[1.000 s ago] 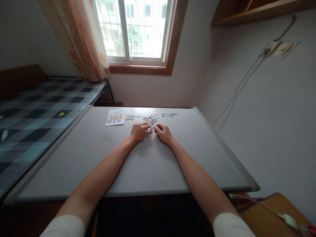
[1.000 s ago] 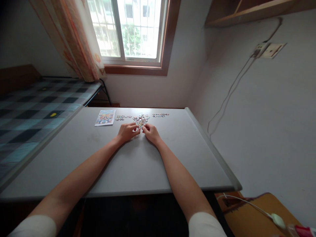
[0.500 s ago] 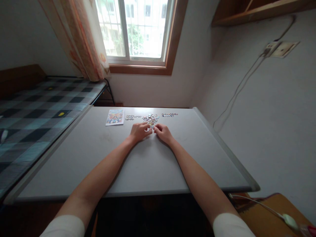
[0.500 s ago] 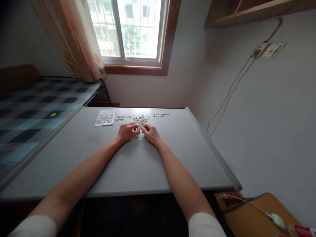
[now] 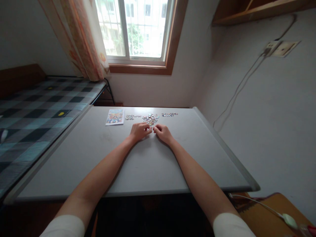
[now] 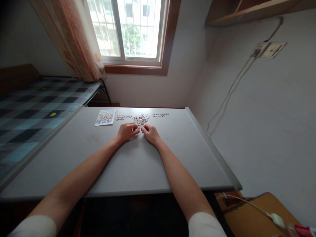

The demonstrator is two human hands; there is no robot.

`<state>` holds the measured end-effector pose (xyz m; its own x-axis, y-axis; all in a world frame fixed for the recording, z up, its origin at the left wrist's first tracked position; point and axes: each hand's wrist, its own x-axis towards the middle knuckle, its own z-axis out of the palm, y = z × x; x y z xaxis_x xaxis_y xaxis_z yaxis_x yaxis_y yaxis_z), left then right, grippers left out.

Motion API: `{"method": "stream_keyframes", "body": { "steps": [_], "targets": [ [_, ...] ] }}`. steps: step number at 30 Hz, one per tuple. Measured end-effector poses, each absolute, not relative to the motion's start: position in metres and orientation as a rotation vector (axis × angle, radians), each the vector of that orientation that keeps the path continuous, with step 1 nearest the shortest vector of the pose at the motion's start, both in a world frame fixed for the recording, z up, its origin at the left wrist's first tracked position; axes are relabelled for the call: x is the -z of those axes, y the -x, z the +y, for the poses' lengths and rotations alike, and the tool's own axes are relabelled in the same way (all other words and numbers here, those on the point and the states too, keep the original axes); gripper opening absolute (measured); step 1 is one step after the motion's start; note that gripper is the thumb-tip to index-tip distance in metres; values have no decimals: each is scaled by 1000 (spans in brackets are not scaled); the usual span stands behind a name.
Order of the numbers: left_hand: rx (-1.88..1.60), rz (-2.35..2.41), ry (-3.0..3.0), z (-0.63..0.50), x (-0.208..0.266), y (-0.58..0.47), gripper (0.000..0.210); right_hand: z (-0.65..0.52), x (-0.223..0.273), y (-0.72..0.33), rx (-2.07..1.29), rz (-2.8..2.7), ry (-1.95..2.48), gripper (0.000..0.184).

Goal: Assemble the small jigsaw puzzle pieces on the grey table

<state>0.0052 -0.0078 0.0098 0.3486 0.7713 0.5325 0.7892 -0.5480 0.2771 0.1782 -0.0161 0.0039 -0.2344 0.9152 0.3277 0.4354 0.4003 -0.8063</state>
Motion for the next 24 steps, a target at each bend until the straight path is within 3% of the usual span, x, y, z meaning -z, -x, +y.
{"method": "stream_keyframes", "body": {
  "steps": [24],
  "targets": [
    [965,-1507,2568,-5,-7,-4,17,-16,-5,-178,-751,-1809,1195,22]
  ]
}}
